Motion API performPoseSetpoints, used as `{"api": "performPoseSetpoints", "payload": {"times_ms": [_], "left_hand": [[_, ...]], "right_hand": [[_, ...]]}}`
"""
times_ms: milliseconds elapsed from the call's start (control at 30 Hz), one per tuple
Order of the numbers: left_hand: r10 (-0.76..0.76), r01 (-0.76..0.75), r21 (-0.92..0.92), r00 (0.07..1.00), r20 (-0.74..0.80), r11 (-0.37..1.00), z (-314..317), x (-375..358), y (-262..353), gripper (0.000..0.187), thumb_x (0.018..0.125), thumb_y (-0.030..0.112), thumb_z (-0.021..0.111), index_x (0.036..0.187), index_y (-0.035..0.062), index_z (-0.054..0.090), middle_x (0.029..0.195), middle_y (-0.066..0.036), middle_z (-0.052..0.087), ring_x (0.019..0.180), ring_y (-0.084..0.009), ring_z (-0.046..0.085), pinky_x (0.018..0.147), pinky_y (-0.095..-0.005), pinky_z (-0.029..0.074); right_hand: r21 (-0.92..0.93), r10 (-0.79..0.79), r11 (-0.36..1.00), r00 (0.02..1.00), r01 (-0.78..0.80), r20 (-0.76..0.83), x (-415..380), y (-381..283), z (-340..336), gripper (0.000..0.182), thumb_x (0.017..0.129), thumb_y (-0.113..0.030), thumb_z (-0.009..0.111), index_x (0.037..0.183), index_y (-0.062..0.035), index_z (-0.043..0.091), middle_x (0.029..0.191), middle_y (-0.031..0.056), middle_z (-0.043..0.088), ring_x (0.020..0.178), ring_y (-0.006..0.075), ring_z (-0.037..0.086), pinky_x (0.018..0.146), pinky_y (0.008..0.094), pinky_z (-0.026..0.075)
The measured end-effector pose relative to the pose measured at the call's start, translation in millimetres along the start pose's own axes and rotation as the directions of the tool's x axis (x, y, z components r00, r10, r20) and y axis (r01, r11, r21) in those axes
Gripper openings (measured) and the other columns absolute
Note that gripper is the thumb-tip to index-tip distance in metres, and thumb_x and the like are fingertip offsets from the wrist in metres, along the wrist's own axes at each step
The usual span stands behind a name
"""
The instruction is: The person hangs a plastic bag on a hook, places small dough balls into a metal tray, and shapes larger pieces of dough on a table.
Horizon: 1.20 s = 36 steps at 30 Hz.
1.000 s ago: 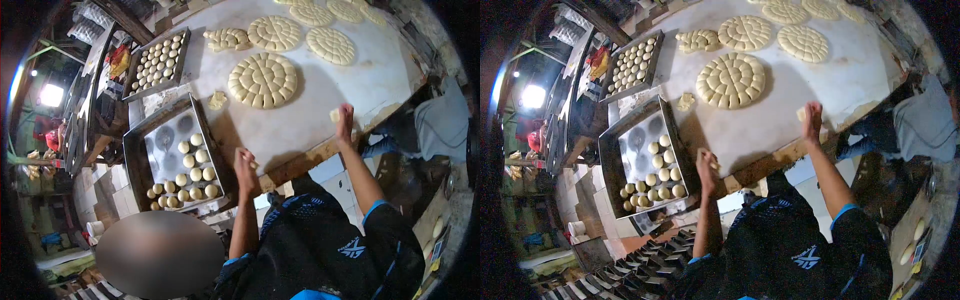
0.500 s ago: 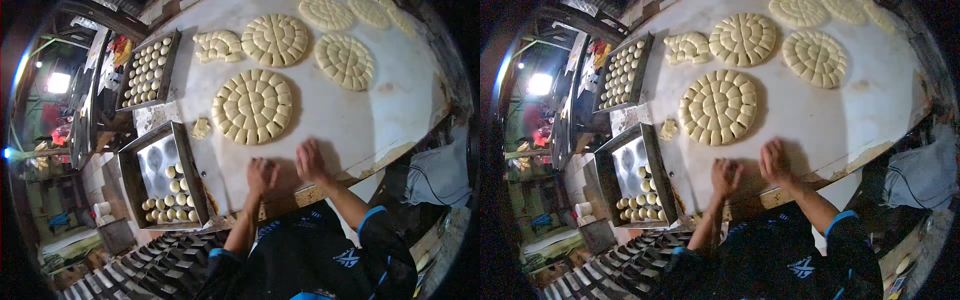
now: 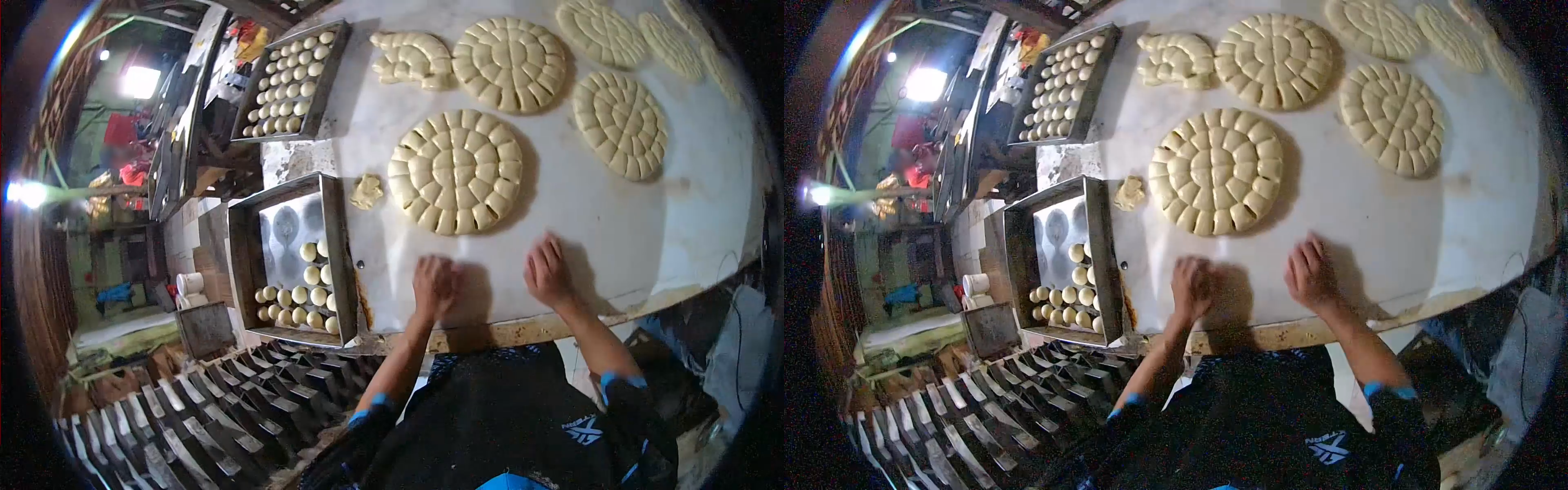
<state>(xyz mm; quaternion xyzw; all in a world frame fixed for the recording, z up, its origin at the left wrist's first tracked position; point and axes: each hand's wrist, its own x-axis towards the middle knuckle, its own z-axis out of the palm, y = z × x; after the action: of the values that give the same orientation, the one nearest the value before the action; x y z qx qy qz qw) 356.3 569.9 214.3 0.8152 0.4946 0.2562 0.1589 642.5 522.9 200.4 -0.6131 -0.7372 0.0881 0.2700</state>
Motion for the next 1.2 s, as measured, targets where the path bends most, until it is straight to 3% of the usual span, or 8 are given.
{"api": "performPoseSetpoints", "payload": {"times_ms": [300,433,533,600,767,967,1100,1200], "left_hand": [[-0.006,0.036,0.175,0.985,-0.170,0.984,-42.4,54.3,-59.7,0.013,0.078,0.013,0.066,0.089,0.0077,0.062,0.090,-0.011,0.061,0.090,-0.0342,0.054,0.082,-0.0432,0.044],[-0.126,0.123,-0.308,0.992,0.010,0.943,-5.1,20.0,-38.5,0.041,0.067,0.005,0.069,0.107,0.0113,0.061,0.103,-0.014,0.061,0.099,-0.0373,0.055,0.085,-0.0455,0.046],[0.098,-0.057,-0.235,0.981,0.167,0.970,-30.3,-46.1,-34.8,0.043,0.085,0.002,0.050,0.128,0.0041,0.052,0.124,-0.020,0.054,0.114,-0.0370,0.052,0.102,-0.0434,0.042],[0.003,0.071,-0.185,0.928,0.371,0.980,-84.1,-57.3,-38.8,0.036,0.091,0.006,0.052,0.127,0.0062,0.055,0.122,-0.019,0.054,0.113,-0.0368,0.051,0.102,-0.0406,0.042],[-0.241,0.157,-0.371,0.951,-0.192,0.915,-170.1,1.1,-129.8,0.045,0.078,0.007,0.072,0.120,0.0048,0.058,0.107,-0.016,0.062,0.100,-0.0298,0.059,0.085,-0.0386,0.048],[-0.365,0.344,-0.152,0.920,-0.141,0.926,-133.3,74.6,-264.0,0.071,0.066,0.028,0.084,0.126,0.0050,0.053,0.097,-0.015,0.067,0.087,-0.0325,0.065,0.072,-0.0422,0.051],[-0.540,0.546,-0.199,0.837,0.087,0.814,-174.3,72.6,-240.8,0.112,0.061,0.028,0.085,0.150,0.0076,0.019,0.123,-0.018,0.059,0.113,-0.0374,0.058,0.096,-0.0441,0.044],[-0.486,0.444,-0.243,0.860,-0.157,0.863,-192.2,58.1,-247.8,0.107,0.065,0.027,0.083,0.149,0.0056,0.020,0.127,-0.020,0.056,0.115,-0.0355,0.056,0.096,-0.0456,0.043]], "right_hand": [[-0.126,0.246,0.950,0.933,-0.287,-0.264,67.5,69.6,-21.5,0.009,0.084,-0.007,0.056,0.090,-0.0010,0.052,0.092,0.0191,0.052,0.091,0.0382,0.048,0.084,0.0476,0.038],[0.110,0.421,0.907,0.872,-0.406,-0.251,50.2,33.1,18.6,0.012,0.085,-0.008,0.057,0.095,-0.0018,0.054,0.096,0.0177,0.056,0.094,0.0373,0.051,0.083,0.0471,0.041],[-0.119,0.149,0.979,0.976,-0.168,-0.158,13.8,-8.4,-15.8,0.011,0.087,-0.009,0.057,0.095,-0.0015,0.057,0.097,0.0181,0.059,0.094,0.0375,0.054,0.084,0.0440,0.043],[-0.070,0.451,0.890,0.893,-0.450,-0.002,0.1,-11.2,-48.4,0.011,0.087,-0.009,0.056,0.093,-0.0014,0.061,0.093,0.0184,0.063,0.087,0.0380,0.059,0.079,0.0425,0.045],[0.149,0.795,0.542,0.562,-0.827,0.227,-15.4,9.1,-25.8,0.023,0.087,-0.011,0.058,0.106,0.0005,0.065,0.093,0.0132,0.070,0.078,0.0242,0.066,0.071,0.0344,0.054],[0.368,-0.024,0.929,1.000,0.026,-0.008,200.5,-278.9,36.1,0.036,0.081,-0.012,0.068,0.113,0.0000,0.056,0.106,0.0166,0.062,0.102,0.0303,0.061,0.088,0.0385,0.049],[0.332,-0.353,0.861,0.922,0.386,-0.157,298.6,-323.7,126.8,0.028,0.078,-0.015,0.072,0.101,-0.0020,0.061,0.103,0.0161,0.062,0.097,0.0353,0.062,0.084,0.0401,0.050],[0.153,-0.443,0.896,0.865,0.418,0.235,315.2,-299.9,175.5,0.027,0.074,-0.015,0.073,0.095,-0.0011,0.062,0.102,0.0164,0.062,0.100,0.0367,0.057,0.091,0.0447,0.046]]}}
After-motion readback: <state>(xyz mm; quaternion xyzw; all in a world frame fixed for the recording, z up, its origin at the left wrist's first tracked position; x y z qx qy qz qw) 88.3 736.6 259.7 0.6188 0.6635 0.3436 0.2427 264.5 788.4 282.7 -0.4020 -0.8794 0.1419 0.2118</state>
